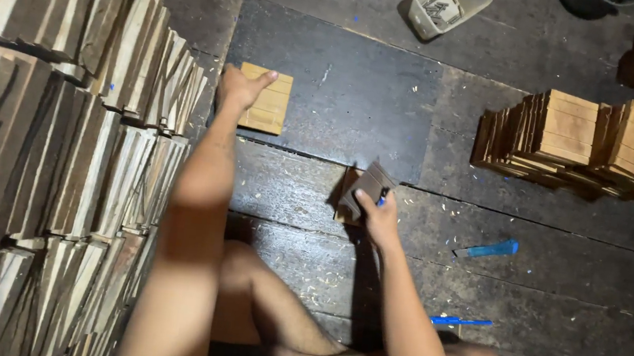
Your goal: Marking wooden blocks using a pen and a template jig while sitting on the floor.
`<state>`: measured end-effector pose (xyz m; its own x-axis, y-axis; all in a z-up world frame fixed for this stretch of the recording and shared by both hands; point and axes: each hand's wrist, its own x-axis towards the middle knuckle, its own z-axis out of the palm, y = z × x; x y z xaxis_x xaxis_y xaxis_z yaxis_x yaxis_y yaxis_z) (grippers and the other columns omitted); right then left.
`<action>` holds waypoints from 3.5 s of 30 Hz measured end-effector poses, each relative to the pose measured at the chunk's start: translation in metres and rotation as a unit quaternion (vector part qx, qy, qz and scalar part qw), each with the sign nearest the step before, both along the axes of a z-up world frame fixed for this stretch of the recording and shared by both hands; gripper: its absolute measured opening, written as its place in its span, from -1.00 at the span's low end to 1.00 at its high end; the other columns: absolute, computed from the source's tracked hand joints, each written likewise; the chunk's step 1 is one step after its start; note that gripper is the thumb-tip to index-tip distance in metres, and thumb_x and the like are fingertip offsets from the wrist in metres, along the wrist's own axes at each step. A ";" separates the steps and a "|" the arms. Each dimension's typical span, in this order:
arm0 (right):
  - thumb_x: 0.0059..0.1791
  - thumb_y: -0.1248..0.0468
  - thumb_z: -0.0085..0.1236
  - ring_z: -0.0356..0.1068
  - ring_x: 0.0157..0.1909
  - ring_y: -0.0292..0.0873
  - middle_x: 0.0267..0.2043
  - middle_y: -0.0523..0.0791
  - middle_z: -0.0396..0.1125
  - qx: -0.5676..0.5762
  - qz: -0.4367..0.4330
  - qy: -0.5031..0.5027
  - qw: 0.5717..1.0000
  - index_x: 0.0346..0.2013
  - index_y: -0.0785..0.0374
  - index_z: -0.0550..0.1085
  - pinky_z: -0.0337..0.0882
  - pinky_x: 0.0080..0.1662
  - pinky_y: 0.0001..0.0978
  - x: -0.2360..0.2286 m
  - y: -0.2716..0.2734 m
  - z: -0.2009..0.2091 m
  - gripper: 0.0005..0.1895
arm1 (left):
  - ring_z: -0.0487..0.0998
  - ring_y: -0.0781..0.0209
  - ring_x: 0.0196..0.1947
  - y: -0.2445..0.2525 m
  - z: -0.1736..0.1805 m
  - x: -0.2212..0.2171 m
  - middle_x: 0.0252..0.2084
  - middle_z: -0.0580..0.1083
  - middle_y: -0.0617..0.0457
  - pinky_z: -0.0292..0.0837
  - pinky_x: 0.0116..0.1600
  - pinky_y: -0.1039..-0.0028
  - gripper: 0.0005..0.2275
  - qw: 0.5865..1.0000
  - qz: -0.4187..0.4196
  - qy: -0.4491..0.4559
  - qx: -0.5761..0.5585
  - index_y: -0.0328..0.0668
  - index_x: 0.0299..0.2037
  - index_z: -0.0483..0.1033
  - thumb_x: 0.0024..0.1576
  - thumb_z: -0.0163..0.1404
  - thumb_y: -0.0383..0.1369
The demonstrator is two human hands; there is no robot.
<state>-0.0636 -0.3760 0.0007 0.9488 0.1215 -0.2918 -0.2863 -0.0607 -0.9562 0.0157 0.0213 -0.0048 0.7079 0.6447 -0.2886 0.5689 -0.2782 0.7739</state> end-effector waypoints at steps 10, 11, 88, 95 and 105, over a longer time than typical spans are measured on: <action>-0.12 0.33 0.47 0.46 -0.19 -0.16 -0.21 -0.02 0.50 -0.031 -0.084 0.028 0.996 -0.05 0.30 0.48 0.50 -0.10 -0.19 -0.025 -0.037 0.002 -0.59 | 0.26 -0.31 0.39 -0.025 0.067 -0.005 0.36 0.20 -0.31 0.23 0.38 -0.10 -0.09 0.987 -0.022 0.113 0.114 -0.27 0.34 0.23 0.01 0.21 0.30; -0.12 0.33 0.47 0.46 -0.19 -0.16 -0.21 -0.02 0.50 -0.029 -0.085 0.025 0.996 -0.05 0.30 0.48 0.50 -0.10 -0.19 -0.023 -0.037 0.001 -0.59 | 0.26 -0.31 0.39 -0.031 0.080 -0.008 0.36 0.20 -0.31 0.23 0.38 -0.10 -0.09 0.987 -0.023 0.110 0.116 -0.27 0.34 0.23 0.01 0.21 0.30; 0.08 0.23 0.09 0.46 -0.06 0.26 -0.21 0.11 0.41 -0.330 0.010 -0.205 0.921 -0.25 0.34 0.57 0.45 0.03 0.02 -0.037 -0.060 -0.041 -0.78 | 0.19 -0.08 0.40 -0.267 0.044 -0.126 0.56 -0.01 0.14 0.32 0.23 -0.09 -0.40 0.811 -0.519 0.120 0.242 0.13 0.41 0.30 0.18 -0.06 0.10; 0.22 0.11 -0.20 0.37 0.00 0.44 -0.21 0.28 0.39 -0.247 -0.041 -0.213 0.945 -0.24 0.40 0.54 0.33 0.10 0.20 -0.009 -0.080 -0.002 -0.54 | 0.17 -0.04 0.39 -0.280 0.017 -0.118 0.56 -0.02 0.20 0.29 0.24 -0.08 -0.45 0.814 -0.508 0.119 0.254 0.07 0.40 0.32 0.22 -0.03 0.02; -0.18 0.41 0.39 0.50 -0.17 0.10 -0.32 0.04 0.48 -0.206 -0.107 -0.285 0.930 -0.49 0.28 0.49 0.44 -0.08 -0.17 0.016 -0.067 -0.045 -0.83 | 0.19 -0.11 0.38 -0.287 0.022 -0.108 0.56 0.02 0.13 0.18 0.27 -0.19 -0.44 0.804 -0.507 0.164 0.264 0.20 0.43 0.25 0.21 0.02 0.00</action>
<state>-0.0477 -0.4428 -0.0446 0.9529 -0.0991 0.2868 0.2127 -0.4558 -0.8643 -0.0925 -0.2655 0.0171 0.8888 -0.1210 -0.4420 -0.0074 -0.9682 0.2501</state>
